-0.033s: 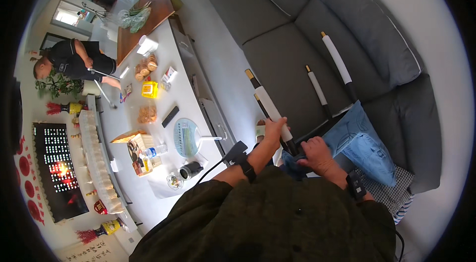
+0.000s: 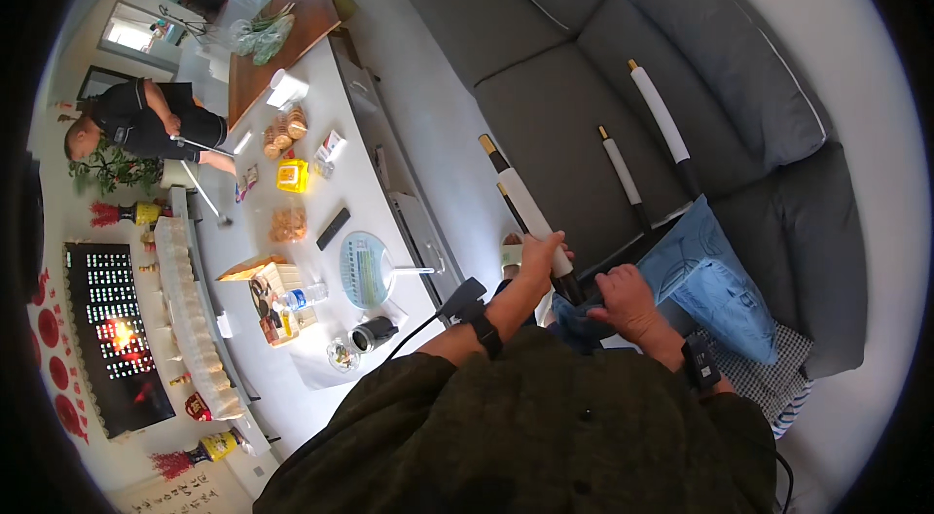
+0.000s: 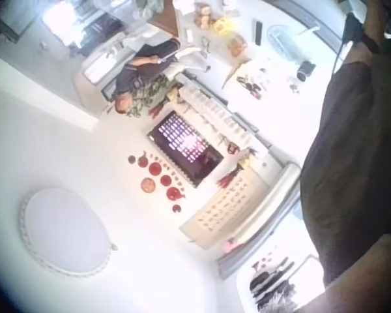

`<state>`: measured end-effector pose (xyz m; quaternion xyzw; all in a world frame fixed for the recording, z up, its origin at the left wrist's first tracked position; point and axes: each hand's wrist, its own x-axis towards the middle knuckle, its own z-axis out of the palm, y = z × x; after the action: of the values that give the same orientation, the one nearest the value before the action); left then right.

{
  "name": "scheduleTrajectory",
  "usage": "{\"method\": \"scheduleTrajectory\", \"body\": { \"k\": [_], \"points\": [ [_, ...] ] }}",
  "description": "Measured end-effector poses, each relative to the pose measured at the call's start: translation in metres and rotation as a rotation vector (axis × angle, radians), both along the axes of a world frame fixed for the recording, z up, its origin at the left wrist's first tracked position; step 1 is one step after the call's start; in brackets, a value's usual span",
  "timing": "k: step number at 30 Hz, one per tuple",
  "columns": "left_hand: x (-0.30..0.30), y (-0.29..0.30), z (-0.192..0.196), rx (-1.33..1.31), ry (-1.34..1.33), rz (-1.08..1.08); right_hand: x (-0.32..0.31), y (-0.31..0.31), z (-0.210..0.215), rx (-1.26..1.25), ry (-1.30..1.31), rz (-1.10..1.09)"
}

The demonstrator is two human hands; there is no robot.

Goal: The recorder is assembling a small padded chair with a blue fabric cover and metal legs.

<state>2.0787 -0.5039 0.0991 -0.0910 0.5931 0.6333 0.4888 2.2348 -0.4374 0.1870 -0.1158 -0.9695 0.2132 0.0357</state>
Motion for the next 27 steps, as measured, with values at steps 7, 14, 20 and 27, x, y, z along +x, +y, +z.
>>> {"method": "scheduleTrajectory", "body": {
  "k": [7,14,20,27],
  "points": [
    [0.0,0.01,0.019,-0.089,0.074,0.117,0.006,0.002,-0.003,0.012,-0.008,-0.087],
    [0.003,0.022,0.016,-0.481,0.269,0.143,0.008,0.001,-0.01,-0.009,0.04,-0.122],
    [-0.006,0.023,-0.019,-0.748,0.419,-0.062,0.005,0.003,-0.009,-0.007,0.029,-0.121],
    [-0.001,0.024,0.044,-0.388,0.322,-0.05,0.012,0.006,-0.007,-0.006,0.047,-0.157]
  ]
}}
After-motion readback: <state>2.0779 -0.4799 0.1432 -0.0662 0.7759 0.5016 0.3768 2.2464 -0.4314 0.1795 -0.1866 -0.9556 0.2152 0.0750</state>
